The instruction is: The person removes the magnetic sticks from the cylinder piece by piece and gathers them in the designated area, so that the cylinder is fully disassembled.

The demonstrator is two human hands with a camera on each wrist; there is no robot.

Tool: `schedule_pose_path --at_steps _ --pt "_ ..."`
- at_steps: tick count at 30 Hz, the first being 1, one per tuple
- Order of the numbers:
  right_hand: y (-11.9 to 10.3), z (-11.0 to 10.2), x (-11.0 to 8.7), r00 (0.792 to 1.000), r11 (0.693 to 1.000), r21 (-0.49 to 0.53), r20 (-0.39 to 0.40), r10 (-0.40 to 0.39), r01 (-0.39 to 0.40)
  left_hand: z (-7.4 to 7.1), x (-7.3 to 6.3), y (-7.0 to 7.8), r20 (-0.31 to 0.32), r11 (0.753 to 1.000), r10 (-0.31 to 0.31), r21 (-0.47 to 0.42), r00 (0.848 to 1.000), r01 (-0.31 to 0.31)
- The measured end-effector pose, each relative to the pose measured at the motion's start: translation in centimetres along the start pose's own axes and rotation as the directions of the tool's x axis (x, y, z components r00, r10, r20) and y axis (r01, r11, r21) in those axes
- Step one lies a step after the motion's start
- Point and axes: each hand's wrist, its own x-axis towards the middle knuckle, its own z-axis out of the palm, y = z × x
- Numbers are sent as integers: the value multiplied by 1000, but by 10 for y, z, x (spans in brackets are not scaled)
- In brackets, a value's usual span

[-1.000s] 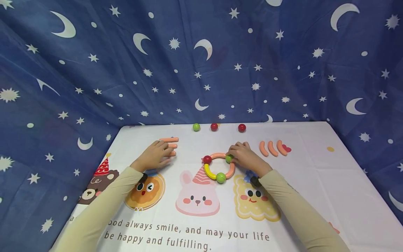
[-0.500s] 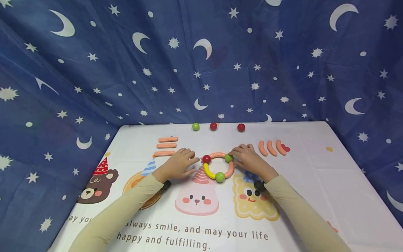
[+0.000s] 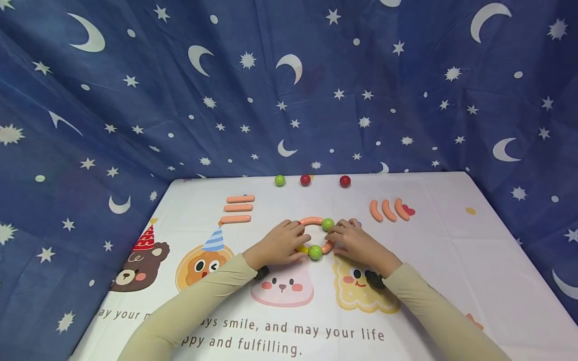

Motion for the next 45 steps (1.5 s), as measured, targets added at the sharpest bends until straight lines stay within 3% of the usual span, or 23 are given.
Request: schedule_pose_path --at_steps 9,19,36,45 --pt "-4 2 1 999 999 22 31 -41 40 6 11 6 53 1000 -5 16 999 5" --pt "-2 5 4 996 997 -10 43 -81 82 5 19 8 92 1000 29 1 995 -29" --pt "0 8 11 985 969 -183 73 -154 165 6 17 11 104 999 35 22 994 -37" --pt "-1 7 12 979 965 -188 121 -162 183 5 17 12 88 999 41 23 995 -43"
